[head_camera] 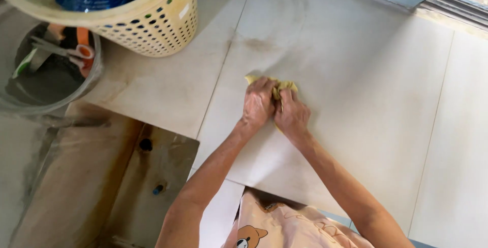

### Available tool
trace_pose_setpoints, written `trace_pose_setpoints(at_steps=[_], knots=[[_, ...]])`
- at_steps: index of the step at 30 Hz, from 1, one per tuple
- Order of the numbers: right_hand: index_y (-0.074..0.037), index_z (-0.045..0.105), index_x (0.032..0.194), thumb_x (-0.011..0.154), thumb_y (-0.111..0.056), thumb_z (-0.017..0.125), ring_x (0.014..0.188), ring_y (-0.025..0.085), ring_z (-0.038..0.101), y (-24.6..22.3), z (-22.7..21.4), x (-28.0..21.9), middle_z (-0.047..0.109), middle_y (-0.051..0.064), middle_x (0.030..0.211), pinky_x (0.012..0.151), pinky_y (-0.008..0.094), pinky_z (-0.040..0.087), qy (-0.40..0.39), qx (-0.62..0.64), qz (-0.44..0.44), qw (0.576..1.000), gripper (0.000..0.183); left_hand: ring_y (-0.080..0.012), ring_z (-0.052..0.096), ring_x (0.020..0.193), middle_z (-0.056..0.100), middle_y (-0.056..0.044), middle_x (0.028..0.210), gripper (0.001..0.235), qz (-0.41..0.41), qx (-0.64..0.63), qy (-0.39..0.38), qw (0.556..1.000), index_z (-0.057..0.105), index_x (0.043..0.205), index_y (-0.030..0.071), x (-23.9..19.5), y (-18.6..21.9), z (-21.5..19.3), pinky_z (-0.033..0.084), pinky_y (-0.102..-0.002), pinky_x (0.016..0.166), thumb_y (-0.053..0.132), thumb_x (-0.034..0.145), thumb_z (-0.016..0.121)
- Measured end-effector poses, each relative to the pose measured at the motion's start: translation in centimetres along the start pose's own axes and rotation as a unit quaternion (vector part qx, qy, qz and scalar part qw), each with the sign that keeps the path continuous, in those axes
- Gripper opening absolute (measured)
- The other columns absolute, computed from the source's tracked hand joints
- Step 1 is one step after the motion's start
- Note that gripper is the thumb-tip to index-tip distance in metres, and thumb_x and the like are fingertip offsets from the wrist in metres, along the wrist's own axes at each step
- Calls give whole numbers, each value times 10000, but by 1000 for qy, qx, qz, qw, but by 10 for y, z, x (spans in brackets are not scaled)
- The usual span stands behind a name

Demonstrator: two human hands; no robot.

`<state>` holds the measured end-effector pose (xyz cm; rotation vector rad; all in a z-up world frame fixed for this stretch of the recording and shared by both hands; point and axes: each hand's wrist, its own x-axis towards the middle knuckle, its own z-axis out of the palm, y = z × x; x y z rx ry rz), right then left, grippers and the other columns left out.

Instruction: Cleaning and wiping down the white countertop with a yellow cloth.

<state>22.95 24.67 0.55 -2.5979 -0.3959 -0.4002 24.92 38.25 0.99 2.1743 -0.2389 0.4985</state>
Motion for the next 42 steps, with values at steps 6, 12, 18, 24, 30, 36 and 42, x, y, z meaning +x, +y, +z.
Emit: trace_pose_setpoints(at_steps=[6, 12, 18, 24, 30, 36, 42], knots=[[-67, 550, 994, 890, -29, 669, 690, 338, 695, 29, 14, 79, 690, 131, 915, 548, 444, 536, 49, 47, -40, 997, 163, -333, 678, 897, 679, -123, 948, 235, 1, 59, 30, 998, 673, 941, 34, 63, -38, 43, 551, -459, 862, 8, 730, 770], [-58, 579, 1024, 845, -13, 666, 678, 368, 688, 64, 32, 138, 692, 151, 918, 547, 473, 526, 40, 31, -46, 998, 204, -347, 673, 887, 677, -134, 975, 279, 5, 90, 55, 994, 689, 1010, 26, 118, -56, 70, 544, -466, 846, -7, 741, 753], [-78, 584, 1098, 895, 4, 654, 710, 394, 693, 116, 60, 219, 695, 146, 973, 568, 491, 544, 46, 31, -81, 995, 229, -328, 676, 917, 665, -98, 984, 193, -8, 85, 64, 994, 715, 991, 79, 179, -116, 110, 585, -420, 801, 16, 815, 767], [-126, 663, 1126, 918, -44, 701, 887, 348, 683, 160, 20, 285, 652, 103, 1073, 662, 483, 564, 40, 42, -76, 995, 227, -289, 661, 966, 602, -106, 1087, 404, -23, 18, 65, 997, 681, 1316, 62, 237, -63, 108, 583, -415, 863, 34, 922, 768], [-205, 744, 1198, 828, -117, 740, 1109, 320, 550, 234, 39, 288, 645, 75, 1217, 860, 608, 469, 43, -57, -104, 992, 380, -377, 560, 1135, 570, -170, 1227, 497, -83, 234, 29, 968, 713, 1263, 71, 261, -67, 196, 511, -523, 931, -77, 791, 761], [-128, 709, 1307, 923, 10, 671, 1207, 315, 529, 330, 21, 268, 625, 65, 1337, 1062, 434, 487, 16, -29, -86, 996, 410, -384, 557, 1268, 572, -208, 1361, 558, -67, 93, 35, 993, 691, 1276, 2, 270, -50, 288, 519, -445, 1077, -79, 726, 738], [-79, 724, 1225, 863, 100, 605, 1194, 354, 572, 397, -72, 215, 679, 129, 1285, 1069, 450, 468, 60, -62, -58, 995, 421, -351, 588, 1313, 636, -186, 1352, 351, 48, -1, 67, 997, 700, 1260, 30, 249, 12, 408, 475, -444, 1177, -24, 915, 729]])
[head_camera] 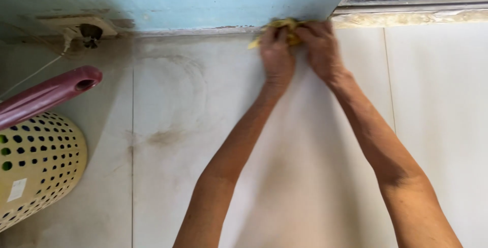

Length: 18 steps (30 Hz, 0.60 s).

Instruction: Cleaning and wiping down the white countertop with a yellow cloth.

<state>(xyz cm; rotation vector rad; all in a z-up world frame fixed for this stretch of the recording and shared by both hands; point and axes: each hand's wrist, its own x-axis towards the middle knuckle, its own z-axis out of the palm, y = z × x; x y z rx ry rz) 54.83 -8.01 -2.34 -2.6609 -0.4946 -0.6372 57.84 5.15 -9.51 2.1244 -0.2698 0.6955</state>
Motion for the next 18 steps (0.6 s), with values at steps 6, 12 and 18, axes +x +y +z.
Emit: trace_pose_setpoints(at_steps=[6, 12, 18], knots=[[-46, 728, 1186, 1001, 43, 593, 1107, 332, 610, 74, -69, -122, 699, 137, 1220, 1071, 473, 460, 90, -119, 166, 975, 246, -315, 646, 1097, 667, -92, 1185, 208, 157, 21, -127, 979, 711, 1010, 168, -32, 107, 91, 503, -557, 1037, 107, 814, 674], [-57, 746, 1168, 890, 3, 590, 1011, 347, 606, 35, -61, -140, 619, 188, 1098, 939, 469, 505, 128, -161, 303, 930, 324, -293, 629, 1142, 598, -145, 1337, 190, 223, 14, -302, 927, 697, 1102, 120, -27, 112, 55, 534, -436, 1008, 157, 923, 647], [-51, 701, 1205, 954, -25, 620, 1029, 376, 622, -54, 50, -40, 606, 196, 1108, 891, 473, 547, 155, -6, 259, 953, 265, -357, 573, 1171, 595, -155, 1290, 291, 252, 115, -169, 946, 733, 1117, 124, 35, -19, -52, 507, -508, 1012, 120, 851, 614]])
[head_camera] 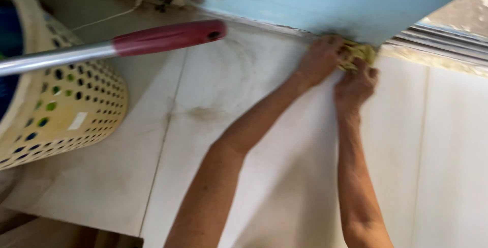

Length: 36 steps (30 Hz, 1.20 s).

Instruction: Cleaning and wiping down the white countertop with a yellow cloth.

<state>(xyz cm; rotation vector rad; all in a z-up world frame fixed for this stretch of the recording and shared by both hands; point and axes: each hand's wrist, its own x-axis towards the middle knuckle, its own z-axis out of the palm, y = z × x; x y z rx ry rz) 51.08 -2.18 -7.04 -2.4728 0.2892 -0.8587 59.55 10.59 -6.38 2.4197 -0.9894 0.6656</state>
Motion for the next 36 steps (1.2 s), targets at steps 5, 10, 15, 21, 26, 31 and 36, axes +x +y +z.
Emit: trace_pose_setpoints(at_steps=[5, 10, 15, 21, 26, 31, 36], knots=[[-73, 707, 1154, 909, -2, 666, 1115, 438, 592, -132, 96, 2, 633, 245, 1205, 905, 517, 505, -53, -8, -79, 995, 259, -350, 561, 1229, 607, -168, 1289, 282, -69, 94, -76, 990, 728, 1165, 55, -77, -124, -81, 507, -487, 1054, 95, 901, 637], [-30, 689, 1162, 846, -1, 638, 1104, 459, 600, -225, 168, -12, 660, 242, 1141, 928, 549, 493, -67, 105, -210, 970, 321, -326, 692, 995, 714, -178, 1103, 257, -219, 128, -108, 961, 715, 1156, 53, -151, -212, -129, 559, -500, 840, 84, 909, 654], [-21, 700, 1109, 942, -37, 717, 977, 443, 610, -242, 198, -3, 675, 226, 1044, 803, 571, 473, -74, 180, -312, 930, 169, -316, 671, 965, 709, -176, 1038, 223, -304, 189, -194, 913, 698, 1135, 49, -164, -216, -159, 533, -530, 842, 93, 928, 630], [-26, 678, 1158, 864, 64, 577, 920, 400, 656, -257, 134, -14, 680, 195, 997, 757, 509, 542, -156, 139, -290, 934, 323, -379, 654, 960, 576, -355, 1155, 505, -302, 130, -80, 941, 646, 1236, -63, -172, -203, -172, 605, -396, 809, -57, 731, 627], [-19, 653, 1091, 826, 9, 635, 847, 431, 678, -275, 70, -54, 674, 213, 983, 694, 523, 559, -159, 115, -273, 942, 267, -383, 667, 955, 582, -273, 1113, 544, -292, 56, -41, 954, 686, 1279, 106, -199, -132, -228, 608, -418, 846, -39, 755, 679], [-18, 641, 1031, 841, -48, 642, 772, 435, 697, -286, 26, -111, 699, 222, 989, 646, 523, 571, -210, 68, -223, 949, 193, -344, 690, 986, 600, -203, 1124, 405, -326, 13, -66, 943, 702, 1252, 132, -242, -74, -260, 610, -414, 836, 27, 860, 701], [-15, 641, 1006, 832, -85, 617, 725, 432, 708, -298, -17, -157, 720, 234, 956, 618, 516, 582, -254, 27, -188, 948, 188, -326, 708, 942, 624, -195, 1084, 395, -297, -23, -63, 953, 736, 1192, 100, -284, -45, -279, 624, -385, 821, 34, 805, 689]])
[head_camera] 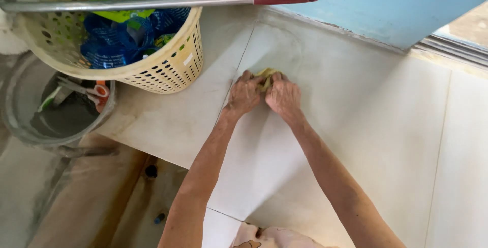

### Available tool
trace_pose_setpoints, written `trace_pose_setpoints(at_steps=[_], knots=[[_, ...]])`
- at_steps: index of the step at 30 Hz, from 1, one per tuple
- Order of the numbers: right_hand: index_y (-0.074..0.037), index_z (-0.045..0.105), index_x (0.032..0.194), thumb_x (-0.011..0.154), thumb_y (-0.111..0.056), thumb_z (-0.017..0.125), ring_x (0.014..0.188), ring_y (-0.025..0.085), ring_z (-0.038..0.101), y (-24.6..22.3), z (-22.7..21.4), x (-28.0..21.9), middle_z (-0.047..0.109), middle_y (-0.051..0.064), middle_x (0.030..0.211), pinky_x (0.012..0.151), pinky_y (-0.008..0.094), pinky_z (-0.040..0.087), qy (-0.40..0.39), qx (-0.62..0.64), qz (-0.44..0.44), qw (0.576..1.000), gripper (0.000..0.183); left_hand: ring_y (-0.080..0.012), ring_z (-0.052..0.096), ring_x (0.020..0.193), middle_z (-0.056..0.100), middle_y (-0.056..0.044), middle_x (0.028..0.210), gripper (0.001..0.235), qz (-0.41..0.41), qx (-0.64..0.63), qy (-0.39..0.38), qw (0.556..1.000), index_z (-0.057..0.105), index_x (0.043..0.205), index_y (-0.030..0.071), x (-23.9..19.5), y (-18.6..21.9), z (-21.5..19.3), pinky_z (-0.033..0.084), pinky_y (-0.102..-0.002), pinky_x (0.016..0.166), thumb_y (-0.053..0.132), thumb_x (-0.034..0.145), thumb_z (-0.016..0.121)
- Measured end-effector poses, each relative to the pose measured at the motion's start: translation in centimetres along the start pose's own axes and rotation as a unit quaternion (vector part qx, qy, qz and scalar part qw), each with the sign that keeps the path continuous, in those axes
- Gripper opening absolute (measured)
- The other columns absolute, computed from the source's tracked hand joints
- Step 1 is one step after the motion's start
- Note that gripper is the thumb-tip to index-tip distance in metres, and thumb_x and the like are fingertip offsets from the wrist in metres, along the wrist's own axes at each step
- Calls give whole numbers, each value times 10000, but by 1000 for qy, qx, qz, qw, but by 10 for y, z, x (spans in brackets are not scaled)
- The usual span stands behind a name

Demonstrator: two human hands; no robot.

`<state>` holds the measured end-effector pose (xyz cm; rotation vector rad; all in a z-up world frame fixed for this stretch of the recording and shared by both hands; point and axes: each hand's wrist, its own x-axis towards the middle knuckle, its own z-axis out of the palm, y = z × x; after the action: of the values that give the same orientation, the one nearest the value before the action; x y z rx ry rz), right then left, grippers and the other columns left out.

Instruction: Cleaning and wiping down the white countertop with a yellow cloth.

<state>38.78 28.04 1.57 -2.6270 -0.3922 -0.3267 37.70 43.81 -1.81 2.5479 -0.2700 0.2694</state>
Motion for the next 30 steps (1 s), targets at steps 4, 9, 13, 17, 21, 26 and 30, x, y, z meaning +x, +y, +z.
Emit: trace_pose_setpoints(at_steps=[4, 9, 13, 17, 21, 26, 30], knots=[[-10, 639, 986, 815, -84, 610, 729, 435, 702, -17, -18, -51, 719, 230, 928, 629, 518, 582, -23, -11, -11, 1000, 189, -350, 708, 899, 649, -186, 1081, 382, -4, -55, 1, 998, 751, 1176, 85, -53, 20, -27, 616, -414, 792, 25, 802, 697], [-5, 644, 950, 819, -59, 581, 725, 418, 694, -37, -36, -110, 714, 213, 886, 639, 513, 564, -114, 15, -3, 993, 155, -327, 716, 900, 656, -169, 1063, 402, -42, -87, -82, 992, 745, 1167, 110, -116, 45, -62, 623, -408, 814, 21, 782, 675], [-12, 666, 974, 869, -62, 565, 716, 375, 691, -11, -38, -146, 717, 195, 867, 670, 477, 561, -181, 65, 3, 981, 154, -301, 705, 862, 650, -171, 1091, 361, -87, -79, -218, 969, 750, 1198, 152, -136, 58, -95, 576, -417, 837, 67, 857, 666], [-21, 660, 1149, 879, -59, 538, 786, 228, 695, 7, -84, -153, 716, 122, 959, 693, 360, 587, -386, 436, 247, 775, 299, -178, 660, 872, 715, -113, 1017, 378, -153, -347, -326, 866, 728, 1263, 139, -143, 40, -110, 541, -297, 791, 117, 887, 696], [-30, 622, 1264, 980, -128, 526, 925, 181, 647, 99, -80, -144, 684, 79, 1080, 817, 343, 559, -283, 387, 186, 858, 316, -181, 683, 867, 681, -81, 1040, 380, -197, -388, -147, 888, 682, 1298, 109, -114, 12, -104, 572, -280, 754, 175, 924, 698], [-101, 665, 1194, 1016, -220, 552, 928, 267, 653, 66, -161, -142, 654, 125, 1051, 795, 427, 539, -67, -22, 183, 981, 242, -273, 691, 942, 690, -133, 1107, 326, -124, -70, 139, 980, 724, 1203, 90, -121, 0, -100, 570, -375, 801, 126, 879, 724], [-121, 690, 1184, 1032, -157, 587, 894, 190, 699, 85, -131, -171, 669, 107, 1111, 806, 354, 587, -35, 152, 59, 986, 187, -270, 703, 961, 673, -142, 1199, 260, -96, -212, 77, 970, 736, 1206, 113, -143, 26, -95, 599, -368, 857, 142, 953, 683]])
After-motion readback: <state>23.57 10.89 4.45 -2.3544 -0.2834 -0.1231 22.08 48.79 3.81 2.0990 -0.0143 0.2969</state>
